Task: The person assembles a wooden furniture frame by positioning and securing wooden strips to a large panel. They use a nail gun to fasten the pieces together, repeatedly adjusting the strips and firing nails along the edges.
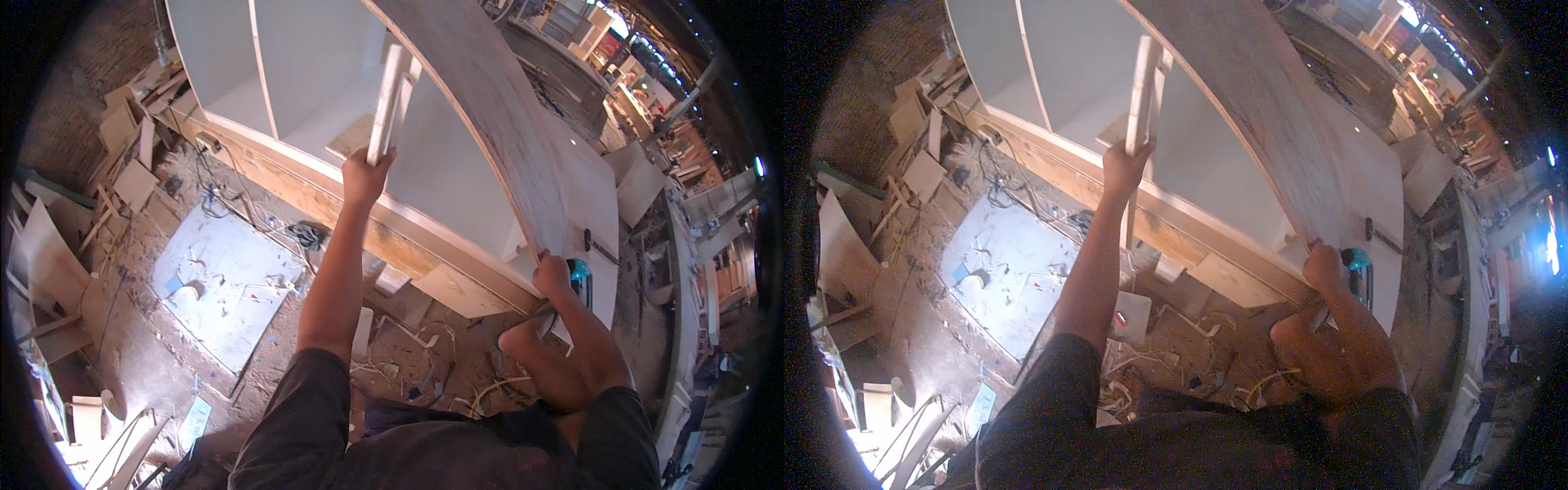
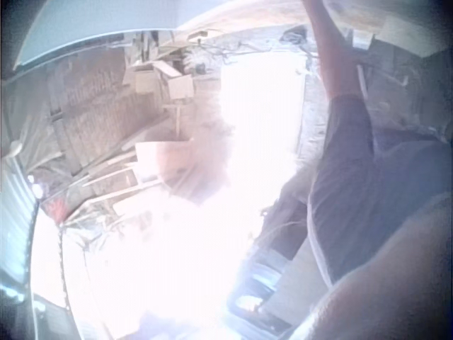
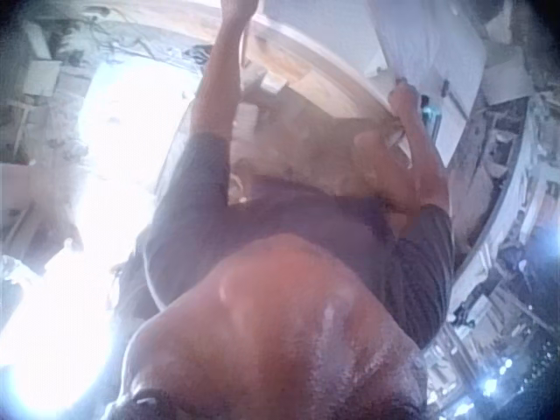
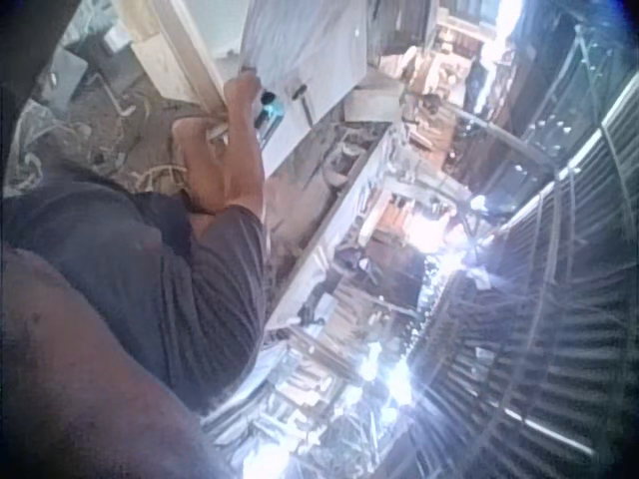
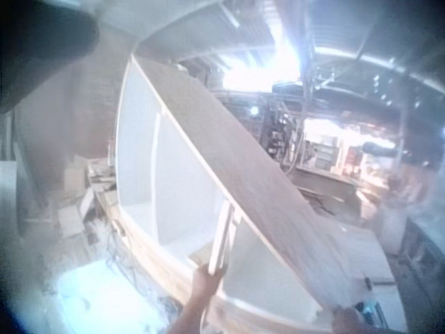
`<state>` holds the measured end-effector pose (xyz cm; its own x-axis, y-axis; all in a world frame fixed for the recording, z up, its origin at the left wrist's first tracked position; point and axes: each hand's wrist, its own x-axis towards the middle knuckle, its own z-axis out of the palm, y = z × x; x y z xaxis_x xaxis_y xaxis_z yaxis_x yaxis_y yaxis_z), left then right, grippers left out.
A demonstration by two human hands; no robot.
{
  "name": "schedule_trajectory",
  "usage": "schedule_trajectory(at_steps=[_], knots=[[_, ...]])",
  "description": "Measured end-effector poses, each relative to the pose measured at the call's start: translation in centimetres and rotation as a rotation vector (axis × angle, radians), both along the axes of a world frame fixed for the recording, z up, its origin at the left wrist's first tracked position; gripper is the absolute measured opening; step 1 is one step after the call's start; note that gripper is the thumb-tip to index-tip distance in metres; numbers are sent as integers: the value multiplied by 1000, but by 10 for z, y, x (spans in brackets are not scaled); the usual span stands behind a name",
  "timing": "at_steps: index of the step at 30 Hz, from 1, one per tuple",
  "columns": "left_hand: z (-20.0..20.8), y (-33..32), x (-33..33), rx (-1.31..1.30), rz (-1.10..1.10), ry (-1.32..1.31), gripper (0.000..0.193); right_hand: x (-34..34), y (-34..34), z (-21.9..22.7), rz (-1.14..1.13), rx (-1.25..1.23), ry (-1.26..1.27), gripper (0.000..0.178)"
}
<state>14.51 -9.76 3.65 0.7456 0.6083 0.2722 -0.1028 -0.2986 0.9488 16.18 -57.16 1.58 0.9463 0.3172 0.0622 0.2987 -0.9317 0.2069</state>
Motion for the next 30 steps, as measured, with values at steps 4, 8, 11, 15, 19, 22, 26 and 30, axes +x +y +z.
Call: schedule_trajectory(at_steps=[4, 8, 11, 15, 19, 22, 26, 30], knots=[[-7, 0, -31, -72, 76, -219, 26, -6, 2, 9, -74, 32, 39, 33], [21, -6, -29, -15, 50, -297, 25, -1, -2, 7, 9, 57, 43, 38], [57, -8, -11, 4, 17, -350, 26, -7, 1, 12, -5, 35, 41, 41], [79, -23, 8, 20, -3, -382, 25, -3, -12, 1, -17, 31, 38, 41], [69, -20, 23, -14, -2, -383, 24, 0, -27, -20, 74, 134, 32, 44], [91, -12, 3, 191, 147, -325, 23, 1, 13, 13, 41, 107, 174, 45], [134, -18, 12, 240, 208, -454, 20, 1, -5, -11, -16, 192, 114, 48], [149, -26, 40, 43, 85, -637, 21, -3, -3, 20, -67, 129, 170, 53]])
